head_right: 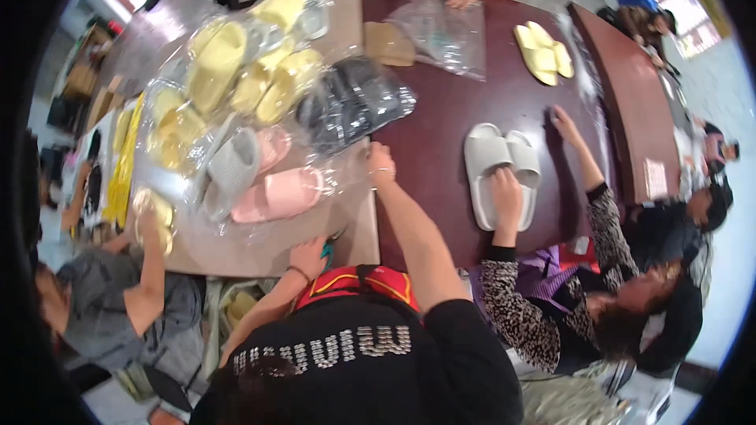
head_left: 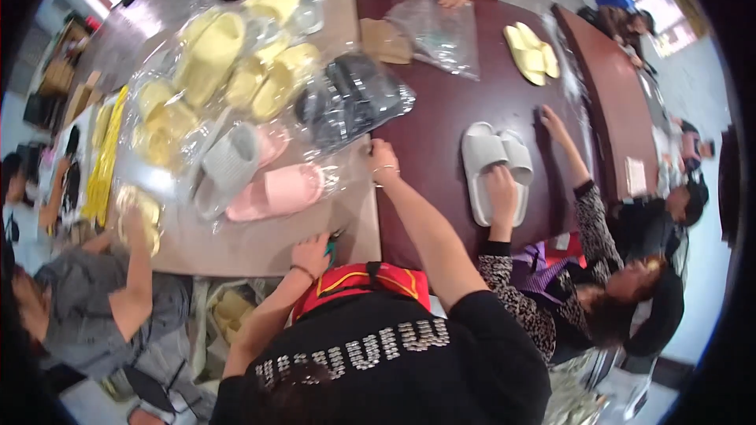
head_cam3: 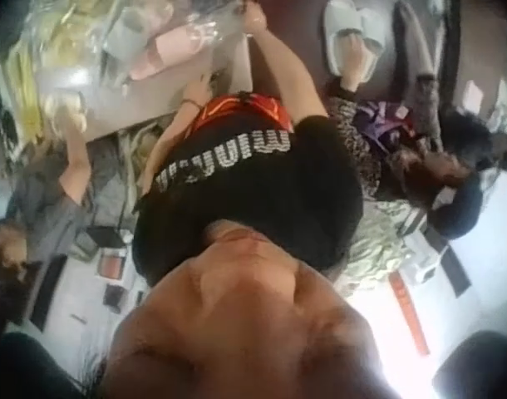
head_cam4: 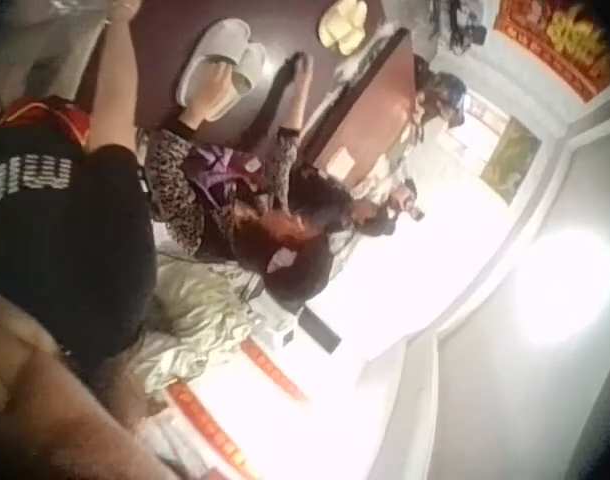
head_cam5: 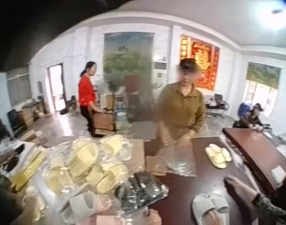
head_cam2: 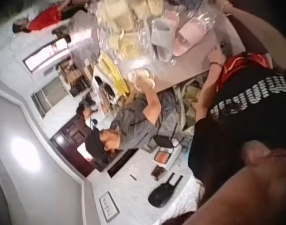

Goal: Trimming and packaging plastic slippers into bags at a manufacturing station.

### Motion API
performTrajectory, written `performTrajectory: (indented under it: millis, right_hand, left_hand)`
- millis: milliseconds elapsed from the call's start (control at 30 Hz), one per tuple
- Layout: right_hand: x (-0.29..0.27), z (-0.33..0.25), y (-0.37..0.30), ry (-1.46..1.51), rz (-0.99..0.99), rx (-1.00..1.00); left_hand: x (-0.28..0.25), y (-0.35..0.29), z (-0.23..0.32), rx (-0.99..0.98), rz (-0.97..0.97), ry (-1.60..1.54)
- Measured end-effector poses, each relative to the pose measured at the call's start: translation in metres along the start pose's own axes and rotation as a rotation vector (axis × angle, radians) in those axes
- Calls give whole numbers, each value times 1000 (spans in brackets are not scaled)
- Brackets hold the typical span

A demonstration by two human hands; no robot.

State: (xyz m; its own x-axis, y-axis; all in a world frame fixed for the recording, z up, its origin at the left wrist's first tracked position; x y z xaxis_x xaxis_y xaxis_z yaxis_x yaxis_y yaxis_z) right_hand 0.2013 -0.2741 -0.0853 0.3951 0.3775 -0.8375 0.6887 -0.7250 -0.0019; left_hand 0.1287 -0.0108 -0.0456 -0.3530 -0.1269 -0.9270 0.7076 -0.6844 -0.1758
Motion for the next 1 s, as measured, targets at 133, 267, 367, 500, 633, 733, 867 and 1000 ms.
performTrajectory:
  millis: [133,267,367,500,633,733,867,1000]
  right_hand:
    - [7,8,-3,12,-178,64]
    - [-10,12,-36,150,-294,-7]
    - [-44,25,-64,308,-108,-148]
    - [-100,61,-84,563,-79,90]
    - [-143,45,-79,411,-97,-62]
    - [-166,-16,-85,80,111,-548]
    - [-96,-88,-133,-42,-72,-987]
    - [-8,-101,-171,-15,-237,-1076]
  left_hand:
    - [-7,-10,-23,-139,45,-194]
    - [-4,-27,-55,-332,43,-403]
    - [-26,-33,-69,-303,291,-508]
    - [-64,-35,-92,-236,647,-571]
    - [-64,-33,-121,-464,609,-762]
    - [-75,-35,-130,-495,700,-658]
    - [-103,-33,-121,-334,906,-334]
    - [-97,-9,-114,-397,595,-346]
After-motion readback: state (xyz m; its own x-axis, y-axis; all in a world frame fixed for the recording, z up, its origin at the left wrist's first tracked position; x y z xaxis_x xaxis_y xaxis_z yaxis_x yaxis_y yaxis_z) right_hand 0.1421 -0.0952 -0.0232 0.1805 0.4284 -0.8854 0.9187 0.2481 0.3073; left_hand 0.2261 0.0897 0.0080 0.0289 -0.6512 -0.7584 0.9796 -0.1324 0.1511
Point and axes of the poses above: each hand's wrist, its own y-axis towards the middle knuckle, its own x-axis out of the palm, z = x × y, the point moved 10 cm from there along y, towards the middle knuckle, and after that the axes turned 7 degrees about z, right-handed, at the moved point
